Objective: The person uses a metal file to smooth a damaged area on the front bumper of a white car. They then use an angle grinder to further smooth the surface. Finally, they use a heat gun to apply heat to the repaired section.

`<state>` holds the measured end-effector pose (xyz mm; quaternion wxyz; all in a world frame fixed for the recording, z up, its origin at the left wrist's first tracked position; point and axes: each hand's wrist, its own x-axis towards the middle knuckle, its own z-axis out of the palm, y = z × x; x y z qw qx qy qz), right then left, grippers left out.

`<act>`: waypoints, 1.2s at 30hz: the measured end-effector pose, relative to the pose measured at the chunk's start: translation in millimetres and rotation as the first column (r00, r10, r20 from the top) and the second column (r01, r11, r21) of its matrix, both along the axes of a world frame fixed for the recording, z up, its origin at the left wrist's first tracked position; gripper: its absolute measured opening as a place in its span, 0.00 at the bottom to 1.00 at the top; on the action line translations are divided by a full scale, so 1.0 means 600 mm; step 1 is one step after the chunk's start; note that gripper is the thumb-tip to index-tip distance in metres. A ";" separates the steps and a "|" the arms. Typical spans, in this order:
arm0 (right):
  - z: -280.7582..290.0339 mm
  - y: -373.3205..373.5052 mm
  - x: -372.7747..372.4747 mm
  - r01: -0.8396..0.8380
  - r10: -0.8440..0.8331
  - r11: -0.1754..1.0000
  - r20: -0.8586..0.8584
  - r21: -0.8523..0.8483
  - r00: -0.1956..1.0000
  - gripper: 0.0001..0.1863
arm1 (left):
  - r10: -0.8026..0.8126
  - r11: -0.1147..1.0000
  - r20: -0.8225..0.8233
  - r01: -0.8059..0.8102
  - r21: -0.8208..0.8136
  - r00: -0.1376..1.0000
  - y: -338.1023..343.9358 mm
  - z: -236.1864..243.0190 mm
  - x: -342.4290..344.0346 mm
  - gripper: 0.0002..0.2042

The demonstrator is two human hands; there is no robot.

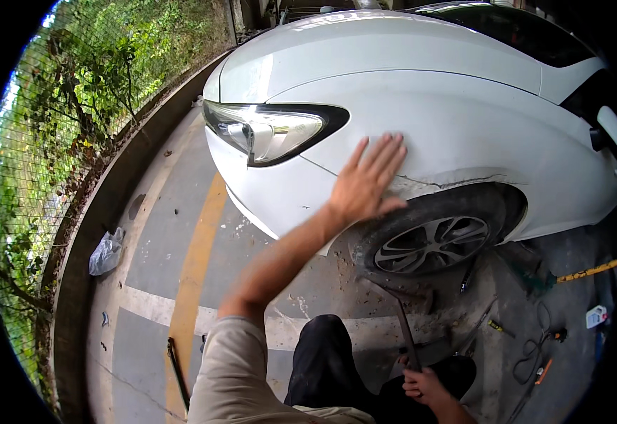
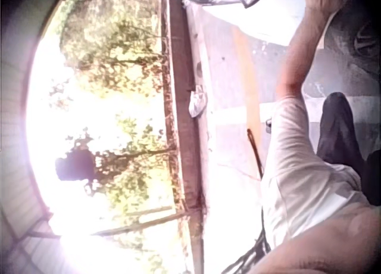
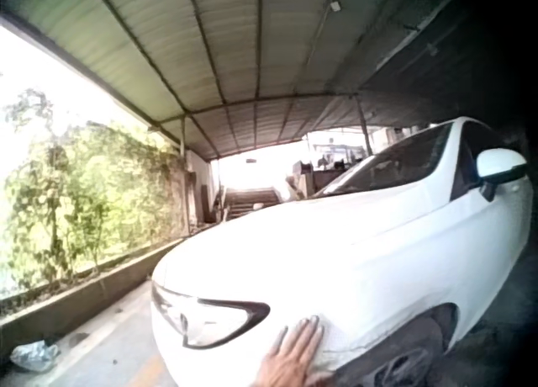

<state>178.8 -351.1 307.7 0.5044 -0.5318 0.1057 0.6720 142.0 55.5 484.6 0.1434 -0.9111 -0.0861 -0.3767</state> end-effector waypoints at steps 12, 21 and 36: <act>-0.051 -0.136 0.001 0.390 -0.399 0.916 -0.343 -0.098 0.851 0.07 | 0.126 0.990 -0.037 -0.128 -0.051 0.991 0.063 -0.104 -0.077 0.47; 0.130 -0.152 -0.021 0.260 -0.298 0.927 0.109 0.271 0.948 0.11 | 0.236 0.972 0.131 -0.236 -0.018 0.963 0.049 -0.058 -0.037 0.41; 0.071 -0.063 0.012 0.066 -0.133 0.904 0.130 0.423 0.983 0.16 | -0.025 0.430 0.233 0.221 -0.875 0.972 -0.175 -0.284 0.089 0.19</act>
